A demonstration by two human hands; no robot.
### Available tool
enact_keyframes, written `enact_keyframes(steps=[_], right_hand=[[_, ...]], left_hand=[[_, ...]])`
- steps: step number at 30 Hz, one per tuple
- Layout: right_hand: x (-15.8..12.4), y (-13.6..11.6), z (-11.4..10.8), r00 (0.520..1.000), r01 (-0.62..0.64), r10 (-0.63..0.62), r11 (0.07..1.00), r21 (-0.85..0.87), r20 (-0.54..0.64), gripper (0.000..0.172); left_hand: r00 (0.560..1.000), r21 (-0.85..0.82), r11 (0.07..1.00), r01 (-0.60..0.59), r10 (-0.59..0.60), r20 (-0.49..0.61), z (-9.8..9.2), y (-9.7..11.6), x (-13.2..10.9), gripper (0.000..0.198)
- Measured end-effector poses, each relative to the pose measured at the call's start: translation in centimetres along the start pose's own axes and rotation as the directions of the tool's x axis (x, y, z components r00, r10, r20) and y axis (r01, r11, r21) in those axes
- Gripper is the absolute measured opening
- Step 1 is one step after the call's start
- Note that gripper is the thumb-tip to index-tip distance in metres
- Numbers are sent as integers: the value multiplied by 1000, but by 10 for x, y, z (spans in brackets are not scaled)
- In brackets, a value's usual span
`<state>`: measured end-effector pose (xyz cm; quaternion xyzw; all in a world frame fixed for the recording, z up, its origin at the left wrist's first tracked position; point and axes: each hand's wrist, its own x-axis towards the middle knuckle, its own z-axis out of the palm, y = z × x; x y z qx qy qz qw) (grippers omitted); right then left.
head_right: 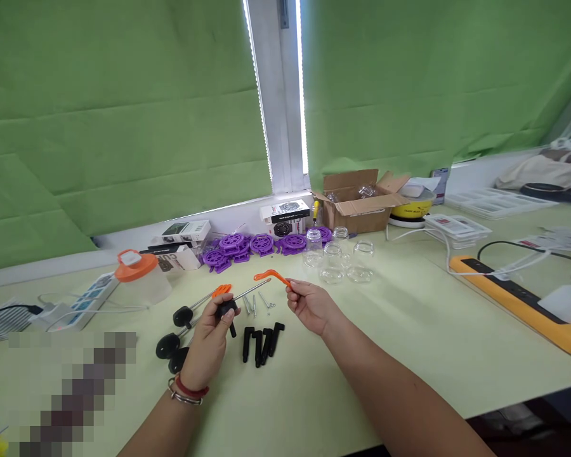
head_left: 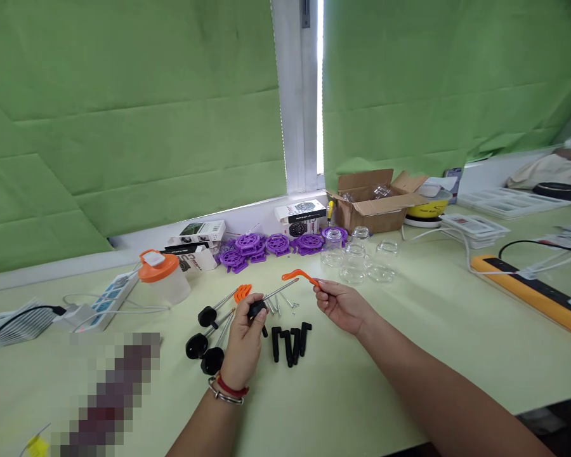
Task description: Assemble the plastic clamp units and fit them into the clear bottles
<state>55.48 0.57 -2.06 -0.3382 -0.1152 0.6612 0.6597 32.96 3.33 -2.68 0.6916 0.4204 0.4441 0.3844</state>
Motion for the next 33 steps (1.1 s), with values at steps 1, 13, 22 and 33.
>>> enact_keyframes(steps=[1,13,22,33], right_hand=[[0,2,1,1000,-3,3,1000,-4,-9,9],[-7,21,5,983,-62,118,936,-348,144,22],[-5,29,-1,960,11,123,882,-471,253,33],[-6,30,-1,945,52,137,834,-549,298,38]], left_hand=[[1000,-64,998,24,-23,5,0,-1,0,31],[993,-276,954,116,-103,62,6,-1,-1,48],[988,-344,932,116,-74,136,7,3,-3,48],[938,-420,872,252,-113,328,8,5,-7,58]])
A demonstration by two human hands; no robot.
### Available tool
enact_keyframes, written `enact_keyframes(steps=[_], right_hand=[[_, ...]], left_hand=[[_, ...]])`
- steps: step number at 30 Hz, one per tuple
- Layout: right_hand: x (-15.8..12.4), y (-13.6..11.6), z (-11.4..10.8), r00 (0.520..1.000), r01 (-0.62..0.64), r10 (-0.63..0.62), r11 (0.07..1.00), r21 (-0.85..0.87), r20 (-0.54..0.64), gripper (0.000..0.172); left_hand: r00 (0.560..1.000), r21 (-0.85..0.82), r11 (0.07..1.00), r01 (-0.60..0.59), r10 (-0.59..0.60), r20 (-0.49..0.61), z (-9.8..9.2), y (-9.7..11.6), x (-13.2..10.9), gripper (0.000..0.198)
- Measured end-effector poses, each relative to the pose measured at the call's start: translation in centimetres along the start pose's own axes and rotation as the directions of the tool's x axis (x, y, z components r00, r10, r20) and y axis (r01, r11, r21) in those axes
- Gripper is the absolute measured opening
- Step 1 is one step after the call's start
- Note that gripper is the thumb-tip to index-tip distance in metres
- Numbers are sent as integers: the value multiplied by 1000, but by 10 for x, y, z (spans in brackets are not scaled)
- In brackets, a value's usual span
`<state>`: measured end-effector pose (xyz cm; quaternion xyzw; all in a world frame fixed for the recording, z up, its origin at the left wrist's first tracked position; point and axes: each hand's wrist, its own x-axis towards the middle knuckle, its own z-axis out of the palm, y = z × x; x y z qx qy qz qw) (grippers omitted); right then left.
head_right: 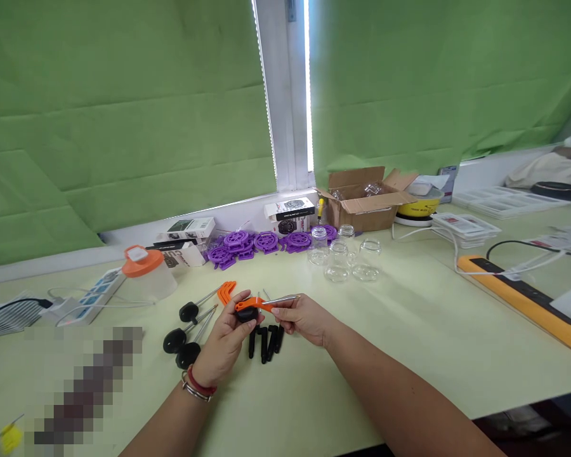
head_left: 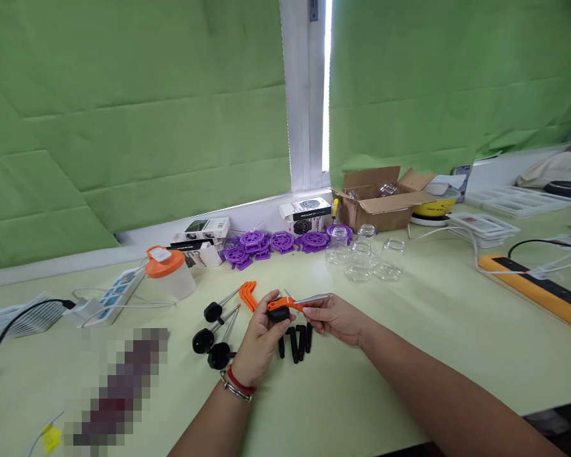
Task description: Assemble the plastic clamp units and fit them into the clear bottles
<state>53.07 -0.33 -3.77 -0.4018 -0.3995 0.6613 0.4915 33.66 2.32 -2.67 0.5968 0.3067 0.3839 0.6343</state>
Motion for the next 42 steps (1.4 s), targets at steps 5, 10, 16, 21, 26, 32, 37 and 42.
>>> enact_keyframes(steps=[5,10,16,21,26,32,37,42], right_hand=[[2,1,-2,1000,-5,5,1000,-29,8,38],[4,6,-2,999,17,-15,999,-35,44,36],[9,1,-9,990,29,-53,982,-188,-129,38],[30,-13,-14,908,-43,-287,661,-749,-305,24],[62,-14,3,931,-197,-250,275,-941,-267,13],[87,-7,18,892,-361,-219,176,-916,-394,10],[90,-4,16,876,-382,-208,251,-889,-435,5],[80,-15,-3,871,-299,-230,455,-839,-435,10]], left_hand=[[999,-9,999,-40,40,30,-1,-1,0,67],[995,101,990,-97,94,29,-1,1,0,55],[996,132,990,-53,62,-70,-8,1,3,46],[957,58,995,-87,99,-271,-14,-1,9,49],[940,24,996,-91,94,-328,-15,-1,11,46],[932,40,994,-97,105,-348,-14,2,11,46],[934,60,995,-79,95,-345,-12,4,10,46],[931,30,996,-81,87,-355,-11,2,10,48]])
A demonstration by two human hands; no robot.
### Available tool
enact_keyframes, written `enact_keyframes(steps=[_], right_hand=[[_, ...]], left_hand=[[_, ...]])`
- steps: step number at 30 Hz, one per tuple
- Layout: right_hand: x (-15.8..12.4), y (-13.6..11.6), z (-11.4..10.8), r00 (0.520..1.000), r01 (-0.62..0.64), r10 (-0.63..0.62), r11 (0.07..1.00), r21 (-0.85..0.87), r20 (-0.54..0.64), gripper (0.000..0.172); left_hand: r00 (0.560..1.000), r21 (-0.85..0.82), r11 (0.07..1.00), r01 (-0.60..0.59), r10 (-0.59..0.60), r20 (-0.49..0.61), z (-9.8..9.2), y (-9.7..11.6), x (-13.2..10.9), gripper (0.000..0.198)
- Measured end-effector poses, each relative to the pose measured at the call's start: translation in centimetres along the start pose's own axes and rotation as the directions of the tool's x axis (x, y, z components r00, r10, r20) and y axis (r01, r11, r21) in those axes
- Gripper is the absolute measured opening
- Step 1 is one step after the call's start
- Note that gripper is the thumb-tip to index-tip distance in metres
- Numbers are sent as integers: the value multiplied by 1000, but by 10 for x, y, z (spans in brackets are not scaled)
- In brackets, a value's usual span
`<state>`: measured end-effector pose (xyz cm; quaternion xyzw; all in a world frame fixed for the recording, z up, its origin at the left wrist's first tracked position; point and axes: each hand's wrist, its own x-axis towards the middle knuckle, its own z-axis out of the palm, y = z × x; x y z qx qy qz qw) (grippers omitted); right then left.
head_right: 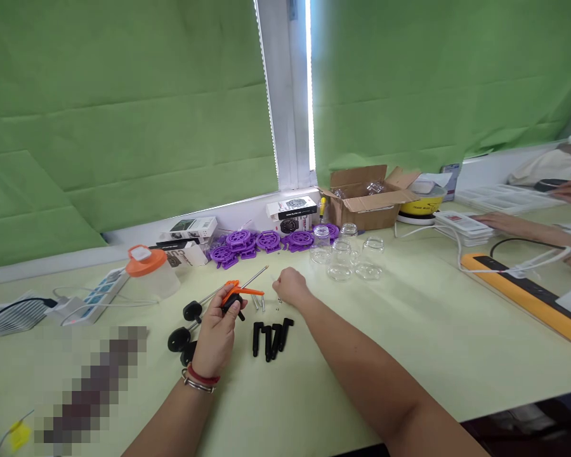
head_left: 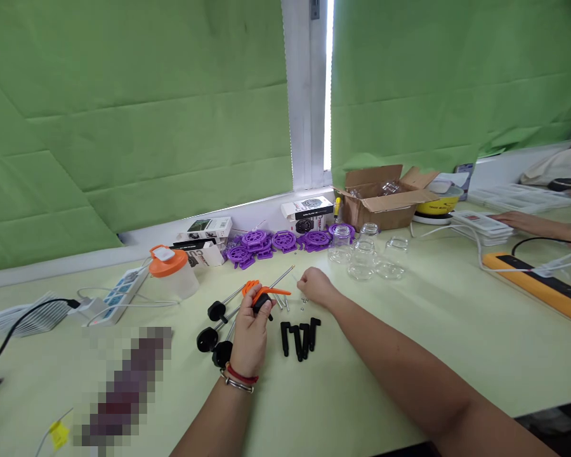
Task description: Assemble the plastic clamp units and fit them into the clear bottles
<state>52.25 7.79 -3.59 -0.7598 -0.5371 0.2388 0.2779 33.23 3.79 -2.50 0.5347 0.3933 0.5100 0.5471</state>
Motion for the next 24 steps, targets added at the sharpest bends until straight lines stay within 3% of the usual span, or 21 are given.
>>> enact_keyframes(steps=[7,9,11,13,17,21,24], right_hand=[[-12,19,-64,999,41,-43,914,404,-4,17],[-25,11,-78,989,116,-145,780,615,-4,14],[-39,-1,-86,970,188,-242,698,691,-19,15],[-52,-14,-85,946,243,-324,692,680,-9,16],[-68,-33,-70,914,317,-403,773,550,39,13],[-72,-45,-57,838,519,-546,791,324,-10,17],[-70,-52,-53,775,627,-632,772,102,23,19]], left_hand=[[998,19,999,48,-49,43,3,1,-3,47],[995,57,997,48,-53,83,5,2,-6,45],[990,93,995,40,-52,130,7,3,-9,44],[984,109,993,36,-54,172,8,4,-11,44],[970,94,994,55,-75,232,8,3,-13,45],[958,54,996,76,-88,273,8,0,-13,49],[952,25,996,82,-86,295,9,-1,-14,50]])
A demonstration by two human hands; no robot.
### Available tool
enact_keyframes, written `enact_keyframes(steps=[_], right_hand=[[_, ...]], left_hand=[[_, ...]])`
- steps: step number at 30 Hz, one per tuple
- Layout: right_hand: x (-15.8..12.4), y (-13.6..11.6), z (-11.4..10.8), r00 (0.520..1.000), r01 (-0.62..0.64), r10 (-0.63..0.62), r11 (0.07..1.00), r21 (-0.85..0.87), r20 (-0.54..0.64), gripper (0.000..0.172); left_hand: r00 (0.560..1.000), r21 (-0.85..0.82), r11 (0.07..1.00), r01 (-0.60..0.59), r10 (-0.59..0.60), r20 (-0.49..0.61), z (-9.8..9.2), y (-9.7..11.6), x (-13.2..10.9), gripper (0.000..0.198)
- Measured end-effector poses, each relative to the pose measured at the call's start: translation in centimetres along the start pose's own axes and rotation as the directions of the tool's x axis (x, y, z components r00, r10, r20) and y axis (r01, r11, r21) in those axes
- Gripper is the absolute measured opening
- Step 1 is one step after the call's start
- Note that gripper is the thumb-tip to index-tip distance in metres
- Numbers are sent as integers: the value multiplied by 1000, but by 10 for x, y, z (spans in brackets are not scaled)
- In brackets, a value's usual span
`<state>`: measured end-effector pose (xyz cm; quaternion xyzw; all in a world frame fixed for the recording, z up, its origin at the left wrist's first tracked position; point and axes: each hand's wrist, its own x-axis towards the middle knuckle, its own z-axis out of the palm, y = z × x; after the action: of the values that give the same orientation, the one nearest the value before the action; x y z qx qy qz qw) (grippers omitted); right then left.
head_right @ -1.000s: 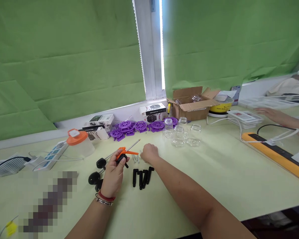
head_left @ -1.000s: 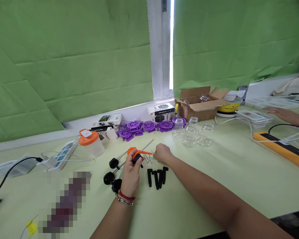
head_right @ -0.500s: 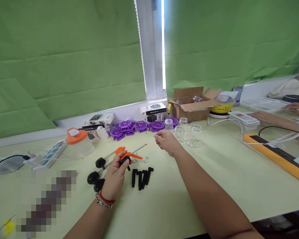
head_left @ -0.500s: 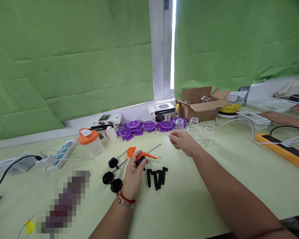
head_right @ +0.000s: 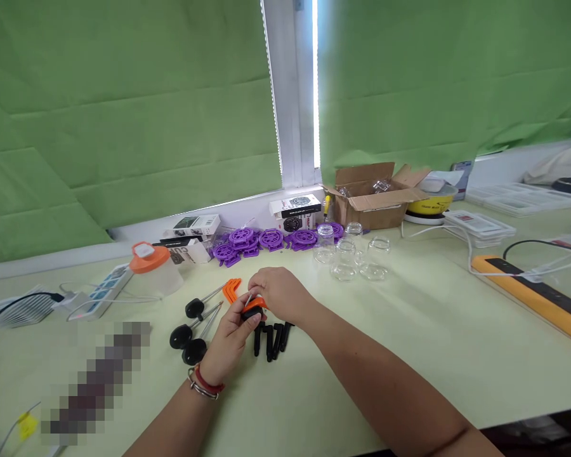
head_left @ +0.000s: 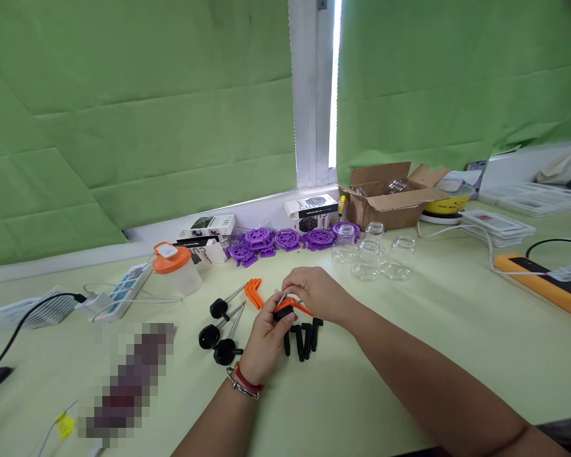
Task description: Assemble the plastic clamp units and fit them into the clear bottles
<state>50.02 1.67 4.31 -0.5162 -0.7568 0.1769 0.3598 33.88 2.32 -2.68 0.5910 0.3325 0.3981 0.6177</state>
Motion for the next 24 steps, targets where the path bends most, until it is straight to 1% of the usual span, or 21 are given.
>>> enact_keyframes(steps=[2,4,6,7,8,10,12,14,17,20,22,24], right_hand=[[5,-3,1,997,50,-41,991,-126,71,20],[11,-5,1,983,106,-71,972,-211,168,18],[16,-7,2,966,127,-68,965,-229,249,16],[17,-7,4,965,105,-48,972,-211,257,15],[18,-8,6,971,60,-16,982,-179,239,15],[19,-9,11,985,-62,74,995,-83,157,22],[17,-8,17,986,-144,143,990,-1,87,27],[15,-7,21,985,-164,162,986,22,58,24],[13,-5,23,986,-154,153,988,11,60,17],[10,-4,23,991,-91,91,996,-8,101,15],[7,-5,23,991,4,2,999,-39,134,17],[5,-6,21,981,100,-89,993,-58,171,17]], left_hand=[[999,-5,1000,-29,29,31,2,1,0,48],[994,-2,997,-78,78,83,3,3,0,45],[986,5,994,-110,109,129,5,7,0,42],[983,4,993,-117,115,142,6,8,0,40],[982,-1,993,-120,119,147,6,9,0,38],[983,-25,992,-121,123,135,7,10,0,32],[985,-56,991,-119,125,116,7,9,1,28],[986,-74,990,-116,124,111,7,8,2,26],[986,-67,990,-126,133,101,6,8,2,28],[988,-48,989,-137,140,69,4,10,3,28],[989,-59,990,-132,135,59,2,12,4,30],[991,-89,988,-123,127,46,0,13,5,36]])
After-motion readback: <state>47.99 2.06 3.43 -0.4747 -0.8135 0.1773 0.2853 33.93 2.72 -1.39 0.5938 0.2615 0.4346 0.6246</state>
